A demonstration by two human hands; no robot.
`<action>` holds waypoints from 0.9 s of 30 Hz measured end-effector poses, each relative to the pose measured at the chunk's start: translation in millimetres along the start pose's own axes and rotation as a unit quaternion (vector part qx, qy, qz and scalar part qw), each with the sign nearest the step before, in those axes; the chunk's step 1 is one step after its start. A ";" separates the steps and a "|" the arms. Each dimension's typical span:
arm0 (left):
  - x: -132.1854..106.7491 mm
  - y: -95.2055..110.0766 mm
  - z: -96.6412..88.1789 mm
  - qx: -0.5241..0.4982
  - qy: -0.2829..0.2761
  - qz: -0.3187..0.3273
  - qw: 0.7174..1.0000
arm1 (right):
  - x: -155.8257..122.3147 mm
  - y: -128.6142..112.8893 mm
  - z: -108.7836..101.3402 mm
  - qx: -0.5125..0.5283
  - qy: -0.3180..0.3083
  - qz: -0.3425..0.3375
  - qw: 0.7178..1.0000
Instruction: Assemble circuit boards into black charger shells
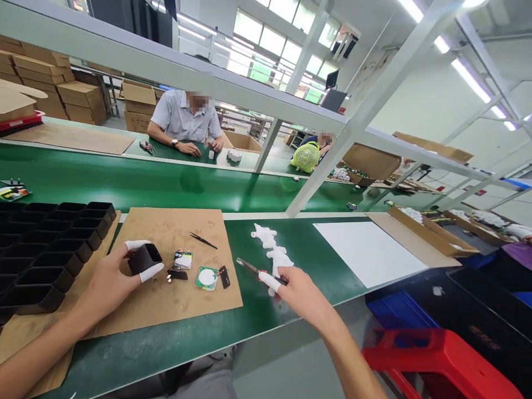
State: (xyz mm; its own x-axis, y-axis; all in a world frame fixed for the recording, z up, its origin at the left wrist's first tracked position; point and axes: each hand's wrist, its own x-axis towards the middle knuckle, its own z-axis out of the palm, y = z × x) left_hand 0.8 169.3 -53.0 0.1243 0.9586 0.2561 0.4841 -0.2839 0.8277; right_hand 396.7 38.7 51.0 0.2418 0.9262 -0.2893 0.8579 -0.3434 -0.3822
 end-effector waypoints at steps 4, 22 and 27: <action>1.0 -2.4 4.2 -0.007 -0.011 0.001 1.000 | 21.1 8.2 33.1 -0.094 0.177 -0.021 0.979; 13.8 -10.9 10.0 -0.075 -0.003 -0.063 0.995 | 117.2 -142.9 60.3 -0.132 -0.126 -0.478 0.859; 17.6 -6.4 5.9 -0.083 0.029 -0.070 0.994 | 134.9 -144.3 62.2 -0.114 -0.105 -0.434 0.887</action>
State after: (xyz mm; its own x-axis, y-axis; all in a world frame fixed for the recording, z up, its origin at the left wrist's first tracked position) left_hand 5.0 188.1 -56.7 0.0141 0.9875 0.1569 0.3437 -0.1522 0.9267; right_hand 277.3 203.5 12.6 -0.6242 0.7688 -0.1389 0.7551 0.5481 -0.3596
